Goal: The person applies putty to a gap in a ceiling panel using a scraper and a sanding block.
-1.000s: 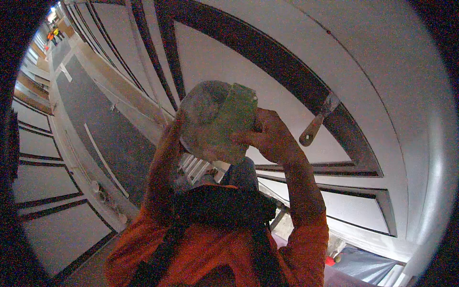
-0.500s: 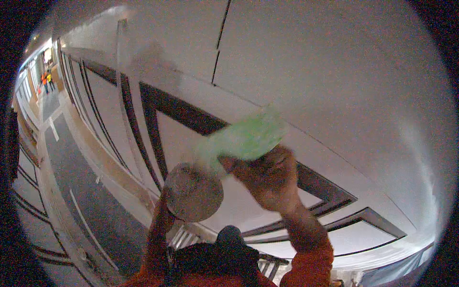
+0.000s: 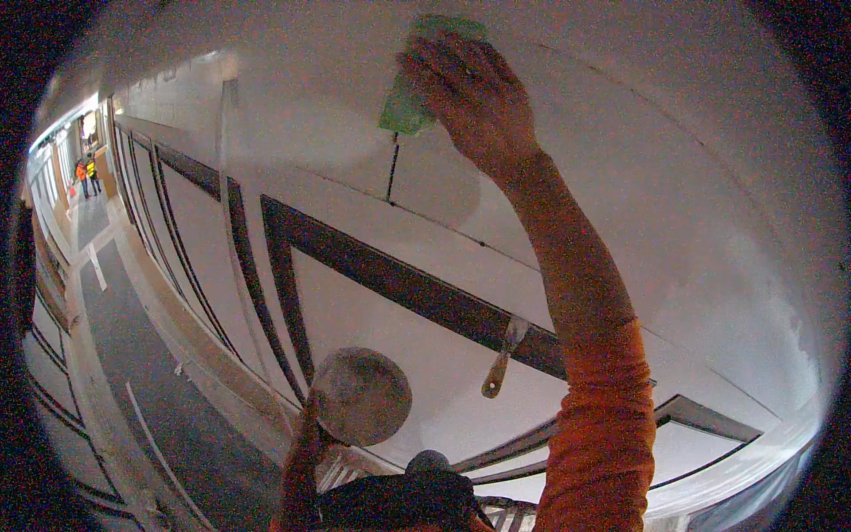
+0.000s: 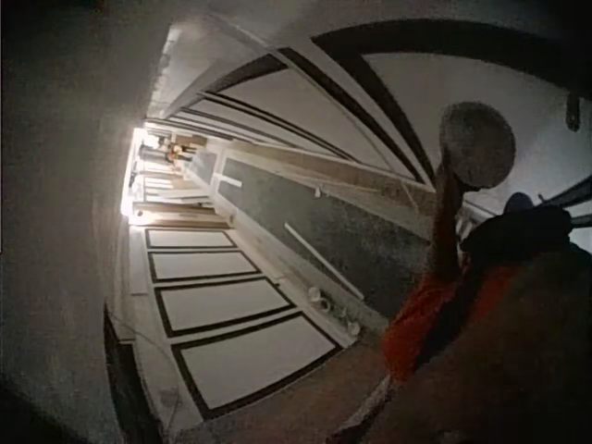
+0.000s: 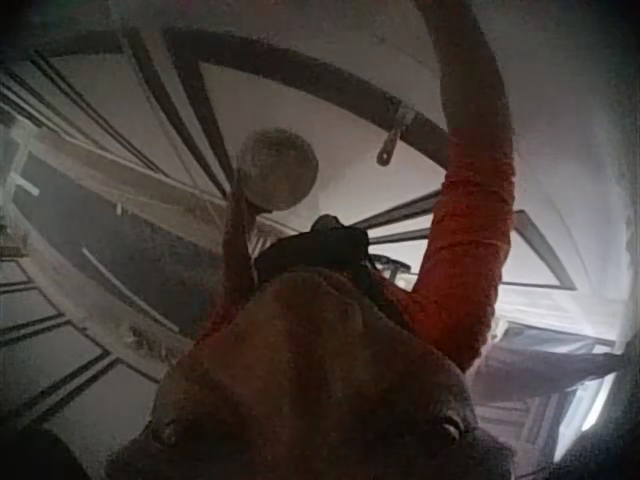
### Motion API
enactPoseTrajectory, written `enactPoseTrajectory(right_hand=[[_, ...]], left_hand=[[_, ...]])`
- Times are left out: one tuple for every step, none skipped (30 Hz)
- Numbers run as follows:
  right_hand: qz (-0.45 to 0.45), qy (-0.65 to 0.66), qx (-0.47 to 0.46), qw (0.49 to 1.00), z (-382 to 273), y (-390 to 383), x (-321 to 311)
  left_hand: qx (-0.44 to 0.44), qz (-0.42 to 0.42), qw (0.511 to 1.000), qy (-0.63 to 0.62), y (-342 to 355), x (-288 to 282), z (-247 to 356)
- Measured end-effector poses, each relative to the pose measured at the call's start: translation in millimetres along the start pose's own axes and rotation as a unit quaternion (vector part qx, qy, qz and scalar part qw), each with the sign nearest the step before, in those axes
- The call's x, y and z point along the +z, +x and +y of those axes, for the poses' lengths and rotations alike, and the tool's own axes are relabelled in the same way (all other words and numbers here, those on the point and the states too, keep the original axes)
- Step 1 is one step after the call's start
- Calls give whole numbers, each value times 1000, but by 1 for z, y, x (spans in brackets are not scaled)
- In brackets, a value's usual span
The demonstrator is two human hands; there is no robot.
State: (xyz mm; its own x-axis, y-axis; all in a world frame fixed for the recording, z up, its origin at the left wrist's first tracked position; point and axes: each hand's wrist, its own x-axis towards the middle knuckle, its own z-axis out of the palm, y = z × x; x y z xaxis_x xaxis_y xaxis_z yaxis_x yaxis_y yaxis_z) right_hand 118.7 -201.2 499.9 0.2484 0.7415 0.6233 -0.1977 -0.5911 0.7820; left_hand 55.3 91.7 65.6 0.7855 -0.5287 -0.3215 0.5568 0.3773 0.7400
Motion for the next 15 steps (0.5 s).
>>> enactPoseTrajectory(right_hand=[[-15, -12, -1, 1000, -1, -1, 2], [-30, -24, -2, 999, -2, -1, 3], [-45, -37, -3, 998, -2, -1, 5], [-36, -28, -2, 999, -1, -3, 7], [-26, -19, -1, 999, 0, -5, 10], [-16, -11, -1, 1000, 2, -6, 13], [-17, -9, 8, 1000, 1, -6, 13], [-19, -7, 17, 1000, -1, -5, 13], [-20, -6, 26, 999, -3, -5, 14], [-25, -10, 25, 999, -3, -4, 15], [-30, -14, 24, 999, -3, -4, 17], [-35, -18, 22, 999, -4, -4, 18], [-35, -19, 23, 999, -5, -3, 19], [-36, -21, 24, 999, -5, -3, 21], [-36, -23, 25, 999, -6, -3, 22]], left_hand=[[3, -5, 1000, -1, 1, -1, -1], [7, -11, 1000, -2, 1, -1, -2], [-5, -15, 1000, -7, 0, -3, -2], [-18, -19, 1000, -12, 0, -5, -3], [-30, -23, 999, -17, 0, -6, -2], [-32, -33, 999, -5, 0, -7, 0], [-35, -42, 999, 6, 0, -8, 1], [-37, -51, 998, 17, 0, -9, 3], [-32, -53, 998, 17, -2, -7, 6], [-27, -56, 998, 18, -5, -4, 10], [-23, -59, 998, 19, -6, -2, 12], [-12, -46, 999, 20, -6, -2, 10], [-1, -34, 999, 20, -5, -1, 7], [11, -21, 1000, 21, -4, 0, 5], [5, -14, 1000, 22, -4, 1, 5]])
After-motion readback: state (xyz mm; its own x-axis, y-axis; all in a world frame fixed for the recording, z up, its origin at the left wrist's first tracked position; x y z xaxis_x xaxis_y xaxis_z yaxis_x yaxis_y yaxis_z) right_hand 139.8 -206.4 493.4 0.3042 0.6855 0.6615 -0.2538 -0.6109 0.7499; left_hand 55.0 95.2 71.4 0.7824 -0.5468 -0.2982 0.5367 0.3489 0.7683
